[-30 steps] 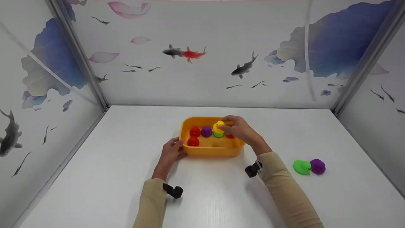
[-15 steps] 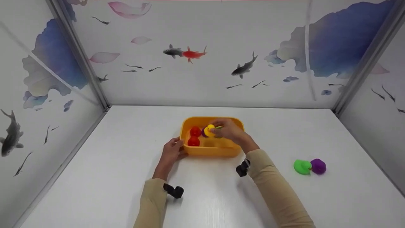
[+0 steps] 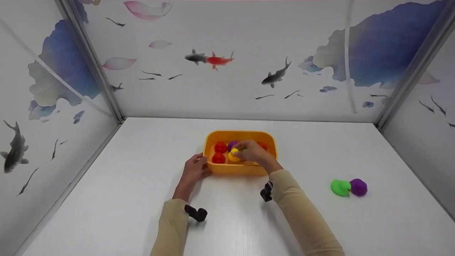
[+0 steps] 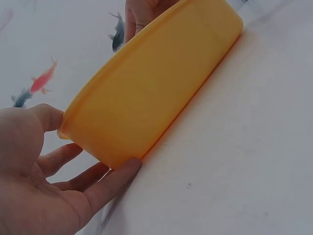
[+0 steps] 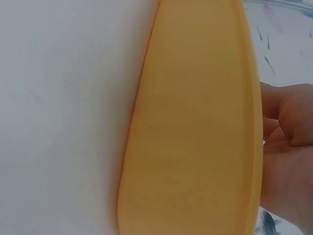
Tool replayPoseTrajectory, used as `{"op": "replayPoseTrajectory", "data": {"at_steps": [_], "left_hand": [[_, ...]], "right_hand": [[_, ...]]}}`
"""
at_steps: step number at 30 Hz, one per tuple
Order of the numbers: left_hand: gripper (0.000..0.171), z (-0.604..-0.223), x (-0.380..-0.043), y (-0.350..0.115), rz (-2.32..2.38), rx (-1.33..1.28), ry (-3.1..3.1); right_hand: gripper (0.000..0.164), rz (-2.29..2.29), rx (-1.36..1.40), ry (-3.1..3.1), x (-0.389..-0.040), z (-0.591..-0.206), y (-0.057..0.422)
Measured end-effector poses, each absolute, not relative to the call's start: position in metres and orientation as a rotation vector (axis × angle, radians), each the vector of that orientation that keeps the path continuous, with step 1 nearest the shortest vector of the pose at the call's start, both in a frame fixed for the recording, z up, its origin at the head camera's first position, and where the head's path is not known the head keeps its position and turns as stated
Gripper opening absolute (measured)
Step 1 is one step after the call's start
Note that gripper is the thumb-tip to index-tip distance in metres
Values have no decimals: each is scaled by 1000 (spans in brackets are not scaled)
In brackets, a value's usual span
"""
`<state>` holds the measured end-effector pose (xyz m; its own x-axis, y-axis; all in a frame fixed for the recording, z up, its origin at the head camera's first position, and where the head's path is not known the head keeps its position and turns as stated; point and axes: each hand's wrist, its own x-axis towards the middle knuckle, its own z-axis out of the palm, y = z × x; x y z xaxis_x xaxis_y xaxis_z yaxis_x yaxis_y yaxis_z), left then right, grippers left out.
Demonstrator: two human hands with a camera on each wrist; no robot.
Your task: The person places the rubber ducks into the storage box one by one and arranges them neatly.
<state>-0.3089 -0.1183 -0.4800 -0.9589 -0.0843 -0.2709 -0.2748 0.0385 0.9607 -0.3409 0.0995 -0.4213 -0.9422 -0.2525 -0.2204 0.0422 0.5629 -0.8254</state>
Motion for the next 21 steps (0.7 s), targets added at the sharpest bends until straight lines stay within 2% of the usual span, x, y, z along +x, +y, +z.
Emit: {"op": "replayPoseTrajectory", "data": {"at_steps": [21], "left_hand": [[49,-479,-311,-119,2048,-381,2152]], "right_hand": [[26,-1217,-106,2551,-346,-427,92]]}}
